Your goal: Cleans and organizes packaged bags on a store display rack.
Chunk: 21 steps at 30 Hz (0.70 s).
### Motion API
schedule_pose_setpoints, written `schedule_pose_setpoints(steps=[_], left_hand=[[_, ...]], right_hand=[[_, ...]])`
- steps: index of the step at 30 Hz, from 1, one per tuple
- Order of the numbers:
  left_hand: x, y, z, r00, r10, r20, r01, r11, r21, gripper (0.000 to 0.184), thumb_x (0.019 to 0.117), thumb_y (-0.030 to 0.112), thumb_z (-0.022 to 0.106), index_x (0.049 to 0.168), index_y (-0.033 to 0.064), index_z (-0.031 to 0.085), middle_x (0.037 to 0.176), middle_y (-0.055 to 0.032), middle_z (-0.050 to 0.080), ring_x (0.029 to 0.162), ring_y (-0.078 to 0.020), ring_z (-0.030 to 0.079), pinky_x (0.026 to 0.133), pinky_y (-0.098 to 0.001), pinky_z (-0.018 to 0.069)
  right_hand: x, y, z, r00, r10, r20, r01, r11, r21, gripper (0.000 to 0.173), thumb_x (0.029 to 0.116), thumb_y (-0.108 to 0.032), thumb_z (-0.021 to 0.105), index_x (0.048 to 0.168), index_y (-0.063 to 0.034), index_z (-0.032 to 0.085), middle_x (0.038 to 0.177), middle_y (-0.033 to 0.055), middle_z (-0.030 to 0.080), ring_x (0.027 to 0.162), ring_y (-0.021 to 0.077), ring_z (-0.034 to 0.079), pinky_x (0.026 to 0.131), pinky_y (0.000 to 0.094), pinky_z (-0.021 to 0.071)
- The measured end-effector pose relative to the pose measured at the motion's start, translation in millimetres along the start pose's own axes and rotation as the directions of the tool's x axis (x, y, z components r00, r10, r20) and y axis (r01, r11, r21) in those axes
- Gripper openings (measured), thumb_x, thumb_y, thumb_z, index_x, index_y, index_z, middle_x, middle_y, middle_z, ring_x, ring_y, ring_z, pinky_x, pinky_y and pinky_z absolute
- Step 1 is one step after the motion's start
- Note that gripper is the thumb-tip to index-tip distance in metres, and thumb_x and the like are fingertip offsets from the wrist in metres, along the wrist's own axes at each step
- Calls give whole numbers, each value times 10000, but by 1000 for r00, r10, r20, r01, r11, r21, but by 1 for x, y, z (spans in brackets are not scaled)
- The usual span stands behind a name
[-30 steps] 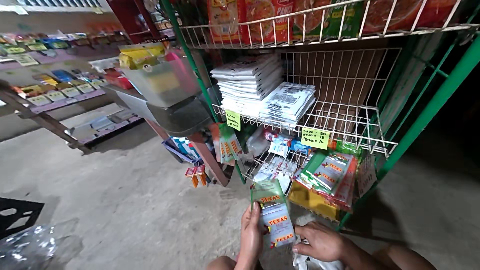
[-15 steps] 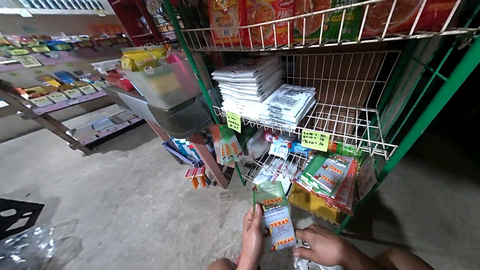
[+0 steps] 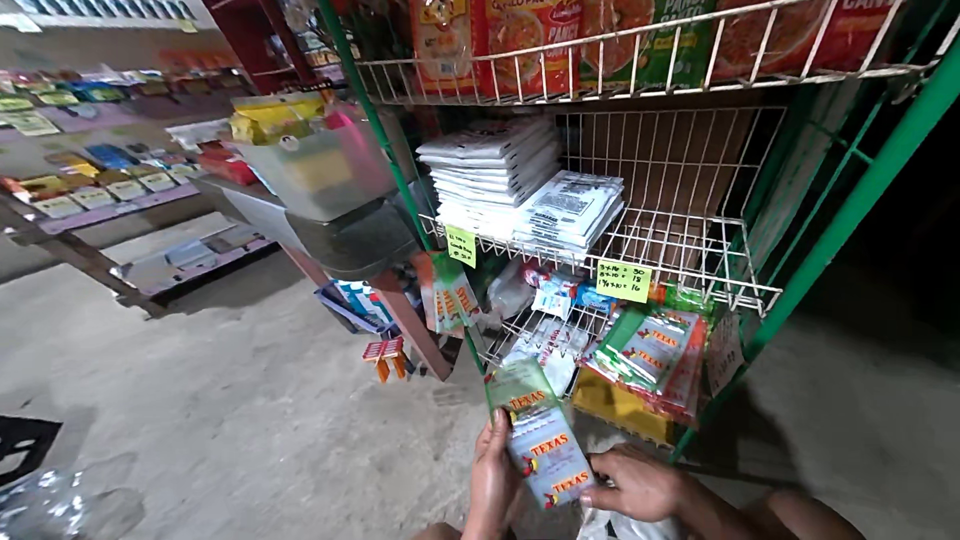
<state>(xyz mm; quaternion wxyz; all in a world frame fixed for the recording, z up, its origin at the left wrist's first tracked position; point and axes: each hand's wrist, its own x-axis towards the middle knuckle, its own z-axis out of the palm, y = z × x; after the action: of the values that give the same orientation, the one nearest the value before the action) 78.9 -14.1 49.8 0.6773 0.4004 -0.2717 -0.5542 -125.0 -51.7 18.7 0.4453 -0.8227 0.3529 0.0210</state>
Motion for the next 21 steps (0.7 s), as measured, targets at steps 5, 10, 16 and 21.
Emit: schedule_pose_setpoints(steps=[5,10,16,21], left_hand=[[-1,-2,0,999,37,32,-38,999,27,466,1109,164,157,1049,62,607,860,-31,771,775,-116,753,726,-300,642],[-5,-7,-5,988,104,115,-119,984,133,444,1089,153,228,999,109,661,860,8,775,777,-83,746,727,-278,633],[-4,-10,-6,981,122,148,-145,977,156,438,1088,157,249,1016,112,679,881,3,780,795,-86,749,746,-284,634],[-4,-11,-7,981,121,150,-149,971,187,433,1084,146,253,996,115,676,867,16,777,784,-77,745,742,-277,631]], right_hand=[[0,-1,2,999,-36,10,36,999,-36,489,1068,-382,512,1062,80,670,978,275,684,996,429,664,908,616,473],[-1,-3,3,1000,8,-2,-8,997,-76,505,1056,-409,530,1061,75,675,979,278,688,1006,440,664,922,625,474],[-3,-5,1,998,59,1,-58,993,-102,514,1041,-436,552,1252,28,623,1046,272,688,1056,444,655,966,632,462],[-2,-4,2,997,71,-1,-71,988,-135,516,1042,-436,553,1303,6,600,1065,268,692,1069,443,657,980,628,460]])
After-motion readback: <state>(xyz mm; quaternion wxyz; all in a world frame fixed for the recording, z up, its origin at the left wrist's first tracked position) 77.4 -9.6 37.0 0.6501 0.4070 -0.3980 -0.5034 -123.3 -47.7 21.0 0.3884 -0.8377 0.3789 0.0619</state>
